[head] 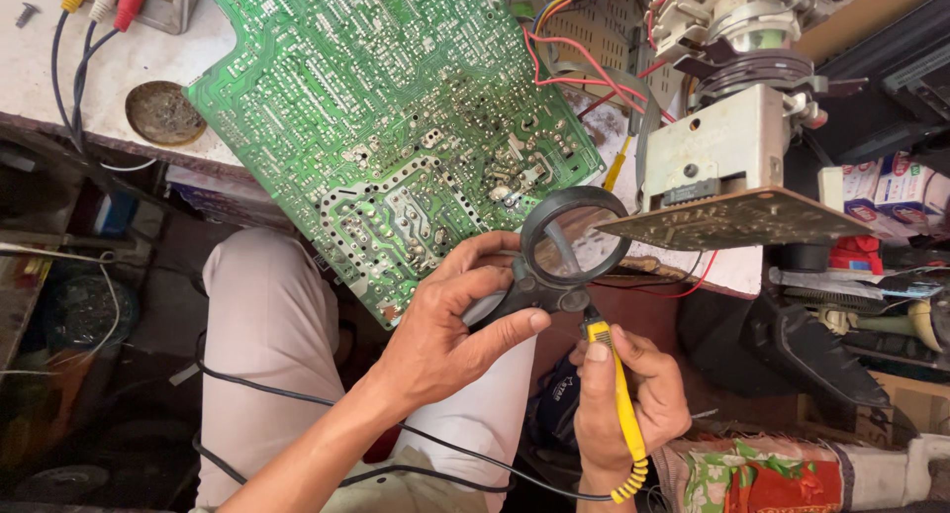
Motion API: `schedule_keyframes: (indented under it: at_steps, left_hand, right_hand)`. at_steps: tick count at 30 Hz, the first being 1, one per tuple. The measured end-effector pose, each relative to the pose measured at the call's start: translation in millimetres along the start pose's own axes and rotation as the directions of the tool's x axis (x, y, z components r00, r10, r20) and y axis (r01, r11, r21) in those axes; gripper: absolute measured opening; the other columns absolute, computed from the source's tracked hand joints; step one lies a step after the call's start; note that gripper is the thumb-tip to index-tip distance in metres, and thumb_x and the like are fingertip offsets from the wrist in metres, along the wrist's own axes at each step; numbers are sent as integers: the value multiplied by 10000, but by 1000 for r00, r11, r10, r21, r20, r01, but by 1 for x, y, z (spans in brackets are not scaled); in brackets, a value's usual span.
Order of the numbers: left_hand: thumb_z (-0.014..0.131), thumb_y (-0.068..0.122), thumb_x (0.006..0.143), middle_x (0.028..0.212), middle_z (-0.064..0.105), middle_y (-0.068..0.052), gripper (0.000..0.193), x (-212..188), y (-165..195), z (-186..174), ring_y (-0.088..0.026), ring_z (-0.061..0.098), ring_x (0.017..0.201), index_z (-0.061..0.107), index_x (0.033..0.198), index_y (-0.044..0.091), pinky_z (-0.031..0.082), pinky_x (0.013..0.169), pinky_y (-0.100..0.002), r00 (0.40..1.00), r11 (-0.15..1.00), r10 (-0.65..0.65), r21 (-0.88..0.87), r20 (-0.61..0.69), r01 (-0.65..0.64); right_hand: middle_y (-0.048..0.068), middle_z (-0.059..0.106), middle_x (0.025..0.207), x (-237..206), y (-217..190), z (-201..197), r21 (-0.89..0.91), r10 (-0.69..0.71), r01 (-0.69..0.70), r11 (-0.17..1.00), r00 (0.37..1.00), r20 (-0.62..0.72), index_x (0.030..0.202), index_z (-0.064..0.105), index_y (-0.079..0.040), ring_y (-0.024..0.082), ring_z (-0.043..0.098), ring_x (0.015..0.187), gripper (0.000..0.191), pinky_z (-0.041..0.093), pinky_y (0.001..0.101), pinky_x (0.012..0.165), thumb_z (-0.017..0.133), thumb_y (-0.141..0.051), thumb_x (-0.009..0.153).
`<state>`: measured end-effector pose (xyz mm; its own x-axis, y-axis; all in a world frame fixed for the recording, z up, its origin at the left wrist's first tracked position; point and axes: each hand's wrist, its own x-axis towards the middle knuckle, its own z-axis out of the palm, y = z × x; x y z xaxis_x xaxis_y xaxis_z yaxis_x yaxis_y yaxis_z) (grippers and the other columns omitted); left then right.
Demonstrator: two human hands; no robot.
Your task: The person holds a large green circuit board on their lap and inspects it through a handheld magnifying glass, pointing at components with a small orange pick. They then use a yellow multimeter probe to touch and test points on the board, repositioning the board and magnifier repeatedly while probing different areas.
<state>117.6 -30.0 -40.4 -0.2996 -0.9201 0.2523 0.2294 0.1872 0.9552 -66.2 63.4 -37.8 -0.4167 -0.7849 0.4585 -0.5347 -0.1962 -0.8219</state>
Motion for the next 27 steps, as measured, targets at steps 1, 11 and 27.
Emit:
schedule_keyframes:
  at_steps: [1, 11, 27]
  left_hand:
    - [816, 245, 887, 1355, 626, -179, 329, 0, 0, 0, -286, 640, 1272, 749, 1123, 26, 512, 1045, -373, 1000, 1000, 1, 1, 0, -1]
    - [824, 243, 875, 1357, 629, -179, 326, 0, -2, 0, -288, 635, 1288, 753, 1113, 33, 508, 1051, -377, 1000, 1000, -4, 8, 1, 4]
    - [819, 241, 881, 1342, 631, -185, 321, -1, -2, 0, -289, 629, 1296, 755, 1118, 34, 512, 1046, -382, 1000, 1000, -4, -10, 7, 4]
  right_hand:
    - [174, 702, 995, 1, -1, -1, -5, -4, 4, 1000, 1000, 6, 1092, 622, 61, 162, 687, 801, 131, 587, 284, 740, 672, 5, 984]
    - [133, 689, 916, 9, -21, 0, -64, 74, -74, 995, 997, -15, 1068, 638, 55, 124, 663, 749, 111, 573, 255, 707, 685, 2, 983]
    - [143, 701, 889, 7, -17, 1, 50, 65, -62, 997, 995, -72, 1067, 612, 42, 140, 666, 716, 136, 520, 232, 641, 680, -65, 1018]
